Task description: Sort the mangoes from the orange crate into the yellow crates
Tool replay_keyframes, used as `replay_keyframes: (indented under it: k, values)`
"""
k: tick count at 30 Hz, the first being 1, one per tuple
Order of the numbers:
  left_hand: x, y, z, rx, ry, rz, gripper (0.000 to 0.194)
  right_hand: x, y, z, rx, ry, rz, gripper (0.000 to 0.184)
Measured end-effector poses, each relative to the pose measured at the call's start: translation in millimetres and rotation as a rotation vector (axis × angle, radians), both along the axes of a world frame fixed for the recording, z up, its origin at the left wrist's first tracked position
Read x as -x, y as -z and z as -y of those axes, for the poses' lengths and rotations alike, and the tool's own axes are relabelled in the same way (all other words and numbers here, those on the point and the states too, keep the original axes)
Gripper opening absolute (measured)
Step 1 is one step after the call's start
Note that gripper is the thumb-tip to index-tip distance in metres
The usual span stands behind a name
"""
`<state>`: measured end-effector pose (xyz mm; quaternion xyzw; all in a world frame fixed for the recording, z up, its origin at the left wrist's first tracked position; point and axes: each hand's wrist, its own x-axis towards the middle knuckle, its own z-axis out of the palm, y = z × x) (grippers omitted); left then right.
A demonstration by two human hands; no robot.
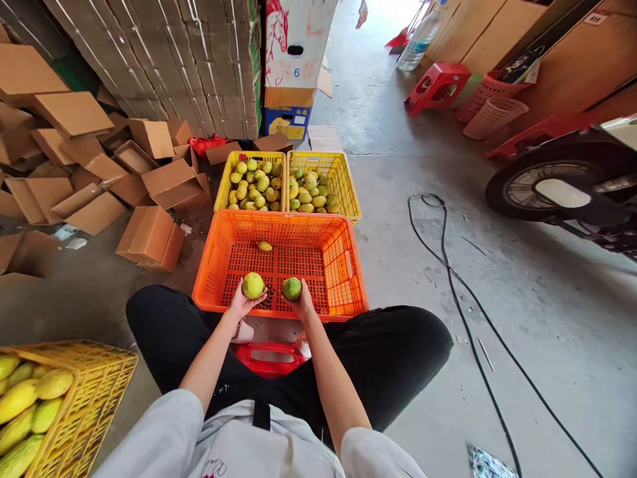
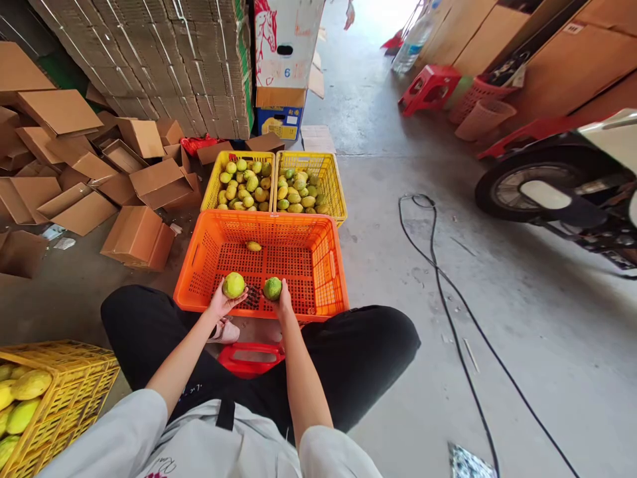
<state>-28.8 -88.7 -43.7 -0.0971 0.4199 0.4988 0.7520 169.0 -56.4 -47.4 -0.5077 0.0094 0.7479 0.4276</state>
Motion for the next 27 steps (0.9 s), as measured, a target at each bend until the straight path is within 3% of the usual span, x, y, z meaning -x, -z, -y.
replay_keyframes:
  k: [5, 10, 16, 23, 27]
  values:
    - [-0.1, -0.5, 0.0, -0.014, 0.057, 0.007, 0.061, 0.7, 0.9, -0.6, 0.072, -0.011, 0.054, 0.036]
    - [-0.4, -1.7, 1.5, -0.052, 0.063, -0.068, 0.052, 1.2, -0.7, -0.2, 0.003, -0.047, 0.000, 0.043]
    - [-1.2, -3.2, 4.0, -0.080, 0.030, -0.068, 0.052, -0.9, -4.0, 0.7, -0.083, 0.032, 0.087, 0.022]
    - [-3.6, -3.3, -1.2, 0.012, -0.087, -0.149, 0.046, -5.3, -1.9, 0.5, -0.046, -0.016, -0.027, 0.038]
    - [-2.6, -4.5, -2.0, 0.030, -0.015, -0.070, 0.054, -3.4, 4.1, 0.0, -0.062, -0.039, -0.019, 0.040]
